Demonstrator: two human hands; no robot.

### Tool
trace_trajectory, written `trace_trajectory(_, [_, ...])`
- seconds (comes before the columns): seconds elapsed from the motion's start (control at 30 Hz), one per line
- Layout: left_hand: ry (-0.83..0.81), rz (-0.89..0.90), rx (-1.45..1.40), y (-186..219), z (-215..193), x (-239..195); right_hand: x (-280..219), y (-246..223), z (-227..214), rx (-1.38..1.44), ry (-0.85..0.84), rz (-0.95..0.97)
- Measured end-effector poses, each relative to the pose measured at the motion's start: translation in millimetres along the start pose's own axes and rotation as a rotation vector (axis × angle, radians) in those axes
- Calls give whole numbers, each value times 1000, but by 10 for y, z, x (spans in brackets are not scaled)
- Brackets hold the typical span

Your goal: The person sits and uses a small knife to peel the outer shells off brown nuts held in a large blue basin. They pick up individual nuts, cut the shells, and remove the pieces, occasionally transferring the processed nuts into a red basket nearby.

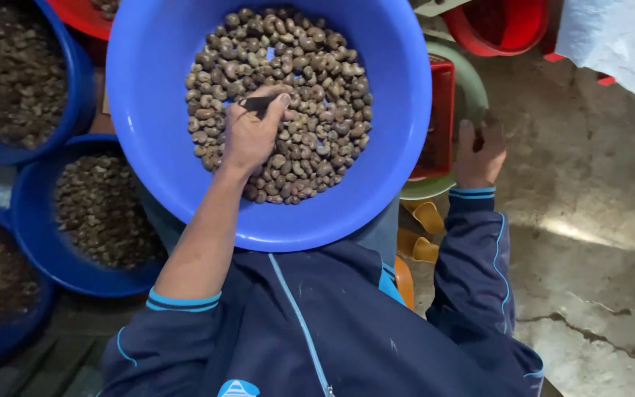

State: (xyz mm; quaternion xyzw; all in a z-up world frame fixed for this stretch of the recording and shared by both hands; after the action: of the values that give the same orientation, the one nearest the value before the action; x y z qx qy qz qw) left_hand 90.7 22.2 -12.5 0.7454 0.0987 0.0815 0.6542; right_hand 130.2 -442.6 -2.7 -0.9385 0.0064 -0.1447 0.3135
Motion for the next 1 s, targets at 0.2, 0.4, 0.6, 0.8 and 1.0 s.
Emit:
trace_trajectory(0.2, [13, 142, 82, 107, -50, -18, 80, -1897, 315, 154, -180, -202])
trace_trajectory(0.4, [21, 241, 175, 151, -79, -44, -586, -1854, 2151, -565, -622, -524])
trace_trajectory(0.6, [1, 222, 213, 265, -85, -87, -841, -1193, 2890, -809, -715, -583])
trace_trajectory(0.8, [-25, 177, 198, 307, -77, -122, -646, -1592, 2426, -522, -769, -465])
trace_trajectory(1.0, [-3, 230, -122, 309, 2, 22, -323, -2279, 1962, 604, -952, 60])
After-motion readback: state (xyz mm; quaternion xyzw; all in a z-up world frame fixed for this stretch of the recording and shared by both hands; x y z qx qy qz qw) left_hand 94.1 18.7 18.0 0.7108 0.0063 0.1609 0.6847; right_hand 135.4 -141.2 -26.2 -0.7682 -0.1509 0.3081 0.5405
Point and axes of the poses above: each hand's wrist, its own x-axis towards the middle knuckle, its own z-axis out of the palm, y = z × x, the point moved 10 cm from there along x, towards the middle knuckle, and after that the axes turned 8 degrees about z, right-handed, at the moved point
